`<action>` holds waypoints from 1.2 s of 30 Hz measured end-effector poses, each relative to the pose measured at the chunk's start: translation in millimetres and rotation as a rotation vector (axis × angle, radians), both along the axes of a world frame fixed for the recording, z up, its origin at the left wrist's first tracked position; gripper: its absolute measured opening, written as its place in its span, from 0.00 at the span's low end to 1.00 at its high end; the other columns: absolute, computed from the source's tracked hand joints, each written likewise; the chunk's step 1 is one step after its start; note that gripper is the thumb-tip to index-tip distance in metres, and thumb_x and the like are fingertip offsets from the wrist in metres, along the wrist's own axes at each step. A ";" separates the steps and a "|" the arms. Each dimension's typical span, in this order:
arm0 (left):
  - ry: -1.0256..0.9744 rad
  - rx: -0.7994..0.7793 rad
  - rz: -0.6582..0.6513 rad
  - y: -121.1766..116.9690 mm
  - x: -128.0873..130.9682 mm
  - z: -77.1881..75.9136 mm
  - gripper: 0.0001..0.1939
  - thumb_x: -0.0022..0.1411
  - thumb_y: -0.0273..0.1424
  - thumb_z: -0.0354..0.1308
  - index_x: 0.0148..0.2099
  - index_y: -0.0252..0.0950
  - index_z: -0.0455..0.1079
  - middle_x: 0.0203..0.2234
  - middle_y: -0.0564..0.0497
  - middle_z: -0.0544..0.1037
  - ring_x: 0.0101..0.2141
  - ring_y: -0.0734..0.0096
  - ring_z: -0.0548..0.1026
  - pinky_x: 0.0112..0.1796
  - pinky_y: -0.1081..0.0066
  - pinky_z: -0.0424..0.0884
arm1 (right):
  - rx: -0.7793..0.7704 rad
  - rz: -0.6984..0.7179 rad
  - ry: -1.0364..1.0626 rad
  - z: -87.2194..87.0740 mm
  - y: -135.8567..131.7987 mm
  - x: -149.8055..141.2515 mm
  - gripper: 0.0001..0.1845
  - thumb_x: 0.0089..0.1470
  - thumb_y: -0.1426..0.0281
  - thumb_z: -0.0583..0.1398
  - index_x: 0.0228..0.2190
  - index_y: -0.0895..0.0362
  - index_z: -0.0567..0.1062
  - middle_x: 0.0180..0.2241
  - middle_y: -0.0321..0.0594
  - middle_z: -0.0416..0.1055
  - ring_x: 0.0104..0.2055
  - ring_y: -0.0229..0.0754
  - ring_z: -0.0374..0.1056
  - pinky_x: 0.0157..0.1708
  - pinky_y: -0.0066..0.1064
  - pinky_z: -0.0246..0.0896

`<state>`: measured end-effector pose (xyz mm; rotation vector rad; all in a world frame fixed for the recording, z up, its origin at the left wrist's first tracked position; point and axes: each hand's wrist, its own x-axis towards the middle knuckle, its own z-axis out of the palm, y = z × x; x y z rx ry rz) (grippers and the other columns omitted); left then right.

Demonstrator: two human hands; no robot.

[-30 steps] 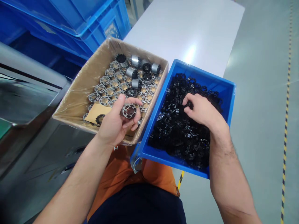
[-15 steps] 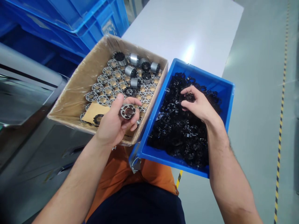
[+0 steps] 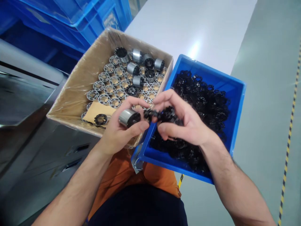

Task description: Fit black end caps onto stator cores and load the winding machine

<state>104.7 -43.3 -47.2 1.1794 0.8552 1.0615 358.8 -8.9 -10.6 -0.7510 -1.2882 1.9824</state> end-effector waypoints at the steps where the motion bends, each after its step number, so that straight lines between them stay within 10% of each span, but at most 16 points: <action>1: 0.021 0.075 -0.003 -1.6 -0.2 0.3 0.19 0.75 0.43 0.82 0.55 0.43 0.78 0.32 0.56 0.79 0.29 0.72 0.73 0.30 0.70 0.68 | -0.022 0.050 0.038 0.3 -4.1 -5.3 0.28 0.62 0.73 0.82 0.56 0.47 0.80 0.48 0.32 0.81 0.28 0.34 0.79 0.19 0.25 0.66; 10: 0.142 0.437 0.259 -3.8 2.0 -10.6 0.12 0.83 0.39 0.72 0.49 0.42 0.73 0.36 0.55 0.75 0.32 0.72 0.72 0.34 0.68 0.71 | 0.422 -0.259 -0.260 -7.2 -2.6 -13.3 0.09 0.69 0.62 0.82 0.48 0.48 0.93 0.46 0.38 0.88 0.37 0.39 0.79 0.38 0.33 0.78; 16: 0.002 0.187 0.139 -7.7 1.4 -8.3 0.22 0.75 0.49 0.80 0.49 0.43 0.73 0.35 0.55 0.73 0.28 0.73 0.68 0.29 0.70 0.67 | 0.651 -0.172 -0.232 -7.5 -3.8 -21.0 0.12 0.65 0.60 0.85 0.43 0.48 0.91 0.49 0.40 0.91 0.50 0.49 0.86 0.57 0.44 0.85; 21: -0.128 -0.256 0.038 -15.9 1.6 5.7 0.27 0.82 0.64 0.61 0.53 0.44 0.72 0.34 0.53 0.74 0.27 0.69 0.67 0.27 0.70 0.64 | 0.793 -0.313 -0.326 -8.0 -14.3 -28.7 0.16 0.60 0.56 0.87 0.40 0.46 0.90 0.54 0.43 0.91 0.49 0.54 0.87 0.51 0.49 0.88; 26: -0.093 -0.302 0.017 -16.4 2.3 10.5 0.31 0.83 0.67 0.61 0.65 0.47 0.74 0.38 0.49 0.79 0.26 0.70 0.67 0.26 0.69 0.61 | 0.730 -0.412 -0.339 -19.9 -23.3 -39.9 0.28 0.56 0.56 0.89 0.55 0.42 0.92 0.51 0.41 0.90 0.50 0.53 0.86 0.55 0.48 0.89; 36: -0.042 -0.226 0.004 -17.5 0.9 14.0 0.34 0.86 0.65 0.58 0.74 0.48 0.78 0.45 0.47 0.81 0.29 0.70 0.66 0.28 0.68 0.63 | 0.713 -0.382 -0.326 -20.5 -22.4 -38.5 0.25 0.59 0.61 0.88 0.56 0.39 0.95 0.49 0.40 0.89 0.50 0.54 0.86 0.52 0.52 0.89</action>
